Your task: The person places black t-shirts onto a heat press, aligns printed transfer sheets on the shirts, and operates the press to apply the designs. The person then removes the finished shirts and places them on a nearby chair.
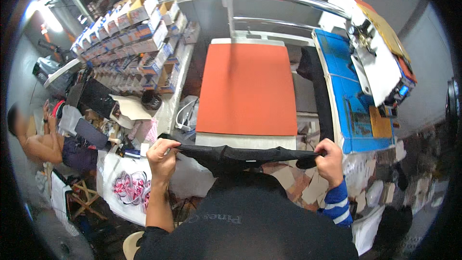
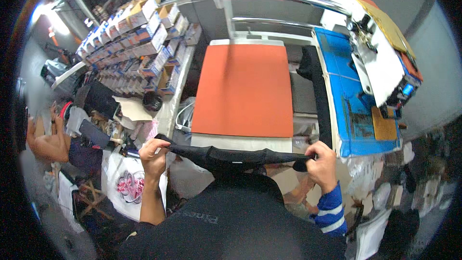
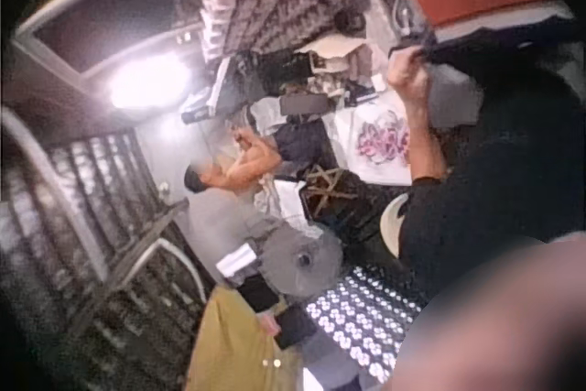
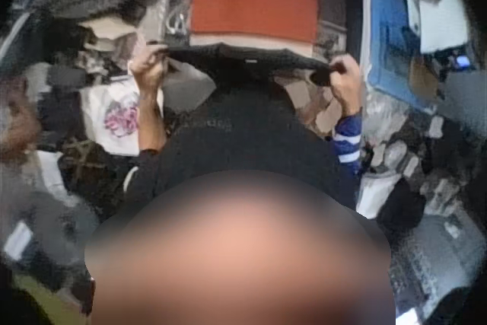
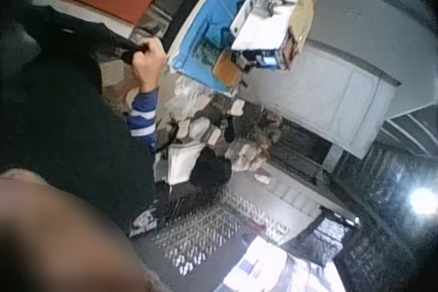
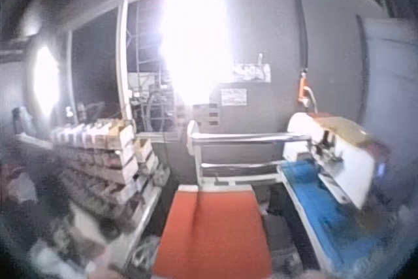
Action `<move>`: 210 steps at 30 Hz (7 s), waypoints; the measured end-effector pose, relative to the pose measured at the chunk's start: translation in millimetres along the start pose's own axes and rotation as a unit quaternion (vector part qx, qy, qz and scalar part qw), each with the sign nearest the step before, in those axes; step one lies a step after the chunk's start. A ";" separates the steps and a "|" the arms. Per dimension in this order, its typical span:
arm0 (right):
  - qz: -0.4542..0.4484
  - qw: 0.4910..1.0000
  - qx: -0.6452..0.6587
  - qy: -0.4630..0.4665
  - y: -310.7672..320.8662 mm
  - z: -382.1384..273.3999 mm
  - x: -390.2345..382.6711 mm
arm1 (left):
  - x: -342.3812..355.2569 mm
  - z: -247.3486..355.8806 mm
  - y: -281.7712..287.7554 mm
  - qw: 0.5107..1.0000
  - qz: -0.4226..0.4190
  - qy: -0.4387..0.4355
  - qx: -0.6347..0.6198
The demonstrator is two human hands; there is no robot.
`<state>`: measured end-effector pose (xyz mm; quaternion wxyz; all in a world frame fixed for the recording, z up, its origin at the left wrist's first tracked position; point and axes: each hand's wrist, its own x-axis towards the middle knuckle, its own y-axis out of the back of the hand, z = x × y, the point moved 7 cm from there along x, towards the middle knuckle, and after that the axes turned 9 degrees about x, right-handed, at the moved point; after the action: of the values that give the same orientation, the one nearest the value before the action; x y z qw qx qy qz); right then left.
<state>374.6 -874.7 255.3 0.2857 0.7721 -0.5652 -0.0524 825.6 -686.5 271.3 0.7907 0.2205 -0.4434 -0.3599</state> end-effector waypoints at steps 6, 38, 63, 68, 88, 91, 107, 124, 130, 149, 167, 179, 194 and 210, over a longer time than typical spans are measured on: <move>-0.025 0.998 0.035 0.040 24.0 1.3 28.9 | 16.8 30.8 22.2 0.998 0.028 -0.003 -0.047; 0.058 0.993 0.101 -0.001 -5.9 3.6 38.2 | -2.3 -48.6 24.8 0.891 0.081 0.159 -0.417; 0.107 0.993 0.015 -0.040 62.7 8.1 86.1 | 70.6 -134.5 11.2 0.966 0.050 0.132 -0.216; 0.088 0.992 -0.094 -0.007 66.2 -0.1 203.1 | 207.9 -124.2 -39.6 0.991 0.009 0.107 -0.075; 0.234 0.949 0.013 -0.211 -79.8 314.9 497.1 | 380.7 -294.7 -372.6 0.931 -0.029 0.353 -0.085; 0.231 0.954 -0.072 -0.177 -116.6 269.8 509.9 | 376.7 -327.7 -368.0 0.951 -0.026 0.306 0.036; -0.106 0.936 -0.325 0.083 -274.5 147.4 361.9 | 249.7 -77.3 -415.4 0.936 -0.195 -0.219 0.195; 0.075 0.815 0.362 -0.446 -110.4 264.1 47.6 | -27.9 -225.7 -232.1 0.720 -0.274 0.531 -0.353; 0.062 0.849 0.320 -0.416 -94.4 239.9 36.8 | -40.3 -227.9 -207.5 0.715 -0.282 0.504 -0.393; 0.129 0.815 0.398 -0.400 -87.2 254.9 0.8 | -74.4 -232.3 -196.0 0.661 -0.248 0.531 -0.469; 0.138 0.829 0.394 -0.371 -94.9 271.9 -26.8 | -99.6 -222.3 -206.1 0.802 -0.153 0.491 -0.304; 0.202 0.827 0.383 -0.359 -93.8 263.1 -12.6 | -98.0 -232.7 -219.9 0.754 -0.124 0.453 -0.460; -0.025 0.690 0.530 -0.493 -157.1 290.2 -27.7 | -135.7 -218.3 -251.9 0.657 -0.334 0.592 -0.325; 0.328 0.808 0.397 -0.285 -111.2 326.6 372.1 | 215.2 -320.4 -432.9 0.632 -0.147 0.510 -0.564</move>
<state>468.8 -1313.4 18.2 -0.2198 0.5372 -0.8124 0.0556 1014.2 -1120.2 -64.4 0.7975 -0.0579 0.3589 -0.4815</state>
